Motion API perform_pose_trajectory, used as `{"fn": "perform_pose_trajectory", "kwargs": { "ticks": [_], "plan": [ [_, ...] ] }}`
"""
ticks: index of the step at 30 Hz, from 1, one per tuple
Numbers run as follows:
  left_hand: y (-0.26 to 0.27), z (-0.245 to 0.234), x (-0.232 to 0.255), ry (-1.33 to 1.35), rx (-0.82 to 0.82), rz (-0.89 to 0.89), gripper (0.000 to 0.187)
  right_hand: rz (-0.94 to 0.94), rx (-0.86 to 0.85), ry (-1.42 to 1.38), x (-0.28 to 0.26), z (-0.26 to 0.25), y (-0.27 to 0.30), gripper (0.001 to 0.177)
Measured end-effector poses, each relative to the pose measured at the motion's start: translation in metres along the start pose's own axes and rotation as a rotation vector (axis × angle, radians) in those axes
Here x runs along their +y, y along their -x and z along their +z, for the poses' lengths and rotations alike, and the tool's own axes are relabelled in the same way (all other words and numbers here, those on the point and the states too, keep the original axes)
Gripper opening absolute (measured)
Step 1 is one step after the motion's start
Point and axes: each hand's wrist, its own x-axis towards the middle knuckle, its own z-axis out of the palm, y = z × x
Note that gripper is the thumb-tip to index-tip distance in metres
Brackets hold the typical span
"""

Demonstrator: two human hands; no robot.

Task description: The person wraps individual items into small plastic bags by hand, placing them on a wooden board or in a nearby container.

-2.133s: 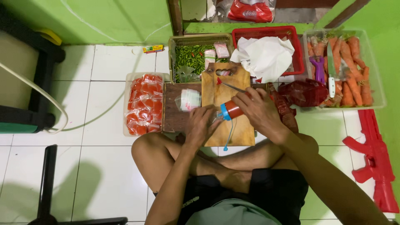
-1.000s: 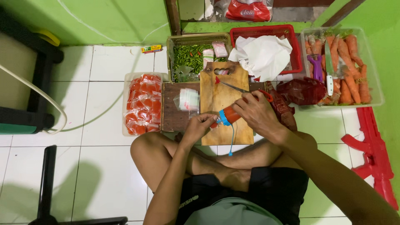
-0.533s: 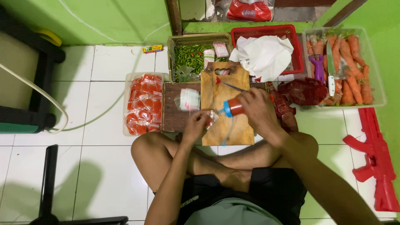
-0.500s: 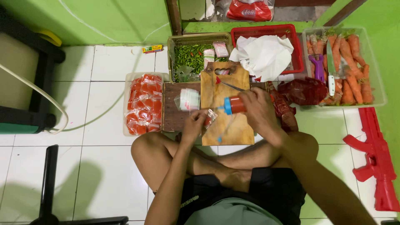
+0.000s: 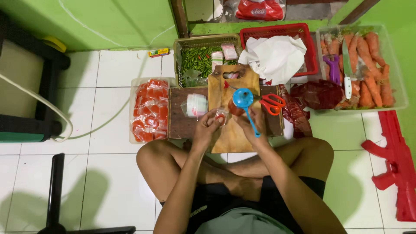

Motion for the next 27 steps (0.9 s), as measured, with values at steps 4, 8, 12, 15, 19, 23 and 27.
{"fn": "perform_pose_trajectory", "kwargs": {
  "ticks": [4,8,12,15,19,23,27],
  "plan": [
    [0.006,0.006,-0.002,-0.026,-0.057,0.005,0.048,0.213,0.004,-0.011,-0.001,-0.004,0.025,0.021],
    [0.017,0.022,0.013,-0.174,-0.18,0.02,0.051,0.192,-0.056,-0.095,-0.03,-0.005,0.028,0.032],
    [0.031,0.045,0.042,-0.476,-0.178,0.134,0.026,0.091,-0.101,0.099,-0.012,-0.015,0.021,0.028],
    [0.028,0.038,0.038,-0.63,-0.148,0.19,0.015,-0.196,-0.132,0.209,-0.009,-0.01,0.022,0.013],
    [0.03,0.036,0.038,-0.872,-0.175,0.313,0.013,-0.505,-0.062,0.418,-0.005,-0.018,0.02,0.008],
    [0.032,0.028,0.056,-0.783,-0.09,0.281,0.02,-0.41,-0.016,0.304,0.013,-0.038,0.006,0.011],
    [0.038,0.024,0.072,-0.904,-0.111,0.348,0.024,-0.25,-0.052,0.265,0.004,-0.043,0.016,0.013]
  ]
}}
